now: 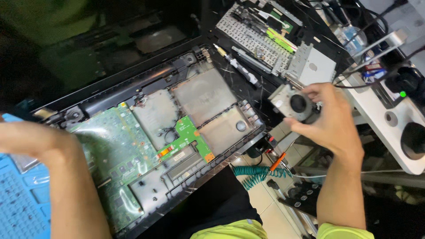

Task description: The person removes a cooling fan from a disassembled laptop, disconnects its power cable, and then uses pliers to strip the insulation from the wires. They then reposition the fan and use a screwdriver to tighten screws on the motherboard.

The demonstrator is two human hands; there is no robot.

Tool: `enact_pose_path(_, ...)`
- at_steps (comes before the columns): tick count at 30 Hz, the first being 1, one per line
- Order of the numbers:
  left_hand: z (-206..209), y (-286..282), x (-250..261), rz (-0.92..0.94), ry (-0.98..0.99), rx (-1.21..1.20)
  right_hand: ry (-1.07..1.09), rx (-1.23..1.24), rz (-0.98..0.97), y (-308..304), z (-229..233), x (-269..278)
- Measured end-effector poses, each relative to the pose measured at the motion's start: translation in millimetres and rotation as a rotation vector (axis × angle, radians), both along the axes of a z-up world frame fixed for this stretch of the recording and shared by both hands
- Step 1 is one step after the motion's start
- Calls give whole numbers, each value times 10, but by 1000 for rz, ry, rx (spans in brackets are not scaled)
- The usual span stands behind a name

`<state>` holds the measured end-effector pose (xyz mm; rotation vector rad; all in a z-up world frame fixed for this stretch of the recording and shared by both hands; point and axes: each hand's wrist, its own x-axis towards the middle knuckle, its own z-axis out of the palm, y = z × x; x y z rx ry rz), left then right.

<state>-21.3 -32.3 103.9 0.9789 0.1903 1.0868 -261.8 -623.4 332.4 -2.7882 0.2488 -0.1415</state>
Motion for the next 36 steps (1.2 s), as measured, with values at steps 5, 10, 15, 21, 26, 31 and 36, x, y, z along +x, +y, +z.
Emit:
enact_pose_path(5,1565,-1005,-678,313,81,467,-405,261,477,225,119,99)
enact_pose_path(10,1971,-1307,-957,333,148,596,-394,369,920,1260,208,887)
enact_pose_path(15,2185,-1380,-965,307,23,675,-215,851,1143,1964,-149,1629)
enact_pose_path(21,2215,-1314,-1049,15,39,758,-325,520,1142,1960,-179,1758)
enact_pose_path(26,2343,-1414,-1020,-169,40,869,-375,436,1141,1871,-219,1679)
enact_pose_path(31,2580,-1378,-966,-441,209,990,-419,452,1152,1842,-220,1648)
enact_pose_path(36,2519,-1274,-1072,-781,479,1153,-471,419,1102,1814,-276,1630)
